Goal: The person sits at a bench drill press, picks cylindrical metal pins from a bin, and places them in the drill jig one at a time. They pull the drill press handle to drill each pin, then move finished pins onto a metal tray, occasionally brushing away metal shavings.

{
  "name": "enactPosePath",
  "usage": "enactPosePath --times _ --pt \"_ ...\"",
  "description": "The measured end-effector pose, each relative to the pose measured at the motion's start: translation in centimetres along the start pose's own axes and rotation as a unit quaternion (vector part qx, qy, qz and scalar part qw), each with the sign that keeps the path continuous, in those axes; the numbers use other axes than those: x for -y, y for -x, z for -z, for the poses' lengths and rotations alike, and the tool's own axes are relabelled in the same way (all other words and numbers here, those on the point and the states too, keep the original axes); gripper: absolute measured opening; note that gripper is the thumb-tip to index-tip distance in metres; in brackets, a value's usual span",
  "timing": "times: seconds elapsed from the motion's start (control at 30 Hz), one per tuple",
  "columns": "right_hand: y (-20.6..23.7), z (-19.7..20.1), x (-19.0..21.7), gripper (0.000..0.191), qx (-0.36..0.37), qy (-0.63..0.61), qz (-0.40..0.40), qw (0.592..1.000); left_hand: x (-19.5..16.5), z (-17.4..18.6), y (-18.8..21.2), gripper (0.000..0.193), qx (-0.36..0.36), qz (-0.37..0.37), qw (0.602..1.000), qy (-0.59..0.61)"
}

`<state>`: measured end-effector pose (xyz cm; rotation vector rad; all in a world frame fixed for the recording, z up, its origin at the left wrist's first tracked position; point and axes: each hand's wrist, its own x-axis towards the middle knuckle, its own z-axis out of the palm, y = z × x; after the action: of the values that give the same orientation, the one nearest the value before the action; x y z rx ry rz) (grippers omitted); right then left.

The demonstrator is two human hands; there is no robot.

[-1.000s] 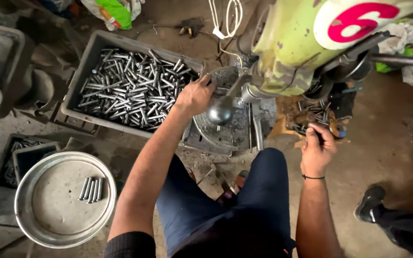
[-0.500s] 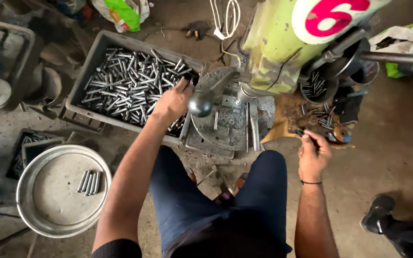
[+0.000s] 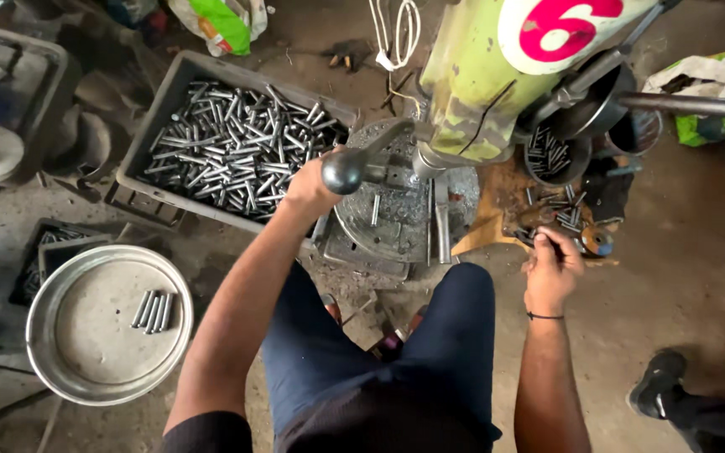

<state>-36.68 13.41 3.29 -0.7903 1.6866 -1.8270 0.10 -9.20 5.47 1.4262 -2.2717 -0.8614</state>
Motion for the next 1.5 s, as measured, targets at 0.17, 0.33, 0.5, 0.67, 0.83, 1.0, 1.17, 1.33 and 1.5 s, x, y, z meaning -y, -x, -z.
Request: enactPosePath --times 0.17,0.33,0.5,0.67,0.83,1.0,1.17,1.33,1.5 --pt "-2.3 -2.8 3.2 0.008 0.053 0.021 0.027 0.998 1.0 -1.3 -1.8 0.026 -0.045 -0.076 0.995 -0.053" --pt "-11.4 -8.1 10.6 0.023 0.189 -0.282 -0.121 0.933 -2.0 -3.9 -4.4 0.028 -0.101 -0.095 0.983 0.118" --pt "-15.6 -10.1 15.6 0.047 0.289 -0.371 -0.114 0.875 -4.9 -4.3 -4.4 0.025 -0.103 -0.126 0.986 0.024" --pt "-17.3 -9.1 15.0 0.033 0.270 -0.438 -0.173 0.840 -4.6 -4.1 -1.1 0.044 -0.068 -0.078 0.995 -0.014" --pt "-20.6 -8.7 13.5 0.021 0.240 -0.450 -0.225 0.830 -4.7 -6.4 1.5 0.044 -0.190 -0.151 0.970 0.019" --pt "-19.6 -9.0 14.3 0.020 0.281 -0.447 -0.219 0.821 -5.3 -8.2 2.6 0.052 -0.177 -0.075 0.981 -0.007" --pt "-18.8 -9.4 15.0 0.024 0.283 -0.441 -0.179 0.833 -6.5 -8.8 2.6 0.069 -0.175 -0.020 0.984 -0.040" --pt "-20.8 -8.6 14.6 0.012 0.254 -0.496 -0.226 0.799 -7.3 -9.0 3.1 0.078 -0.110 0.026 0.992 -0.060" --pt "-21.9 -7.5 15.0 0.013 0.267 -0.468 -0.216 0.814 -7.9 -9.8 3.3 0.084 -0.160 0.027 0.983 -0.081"
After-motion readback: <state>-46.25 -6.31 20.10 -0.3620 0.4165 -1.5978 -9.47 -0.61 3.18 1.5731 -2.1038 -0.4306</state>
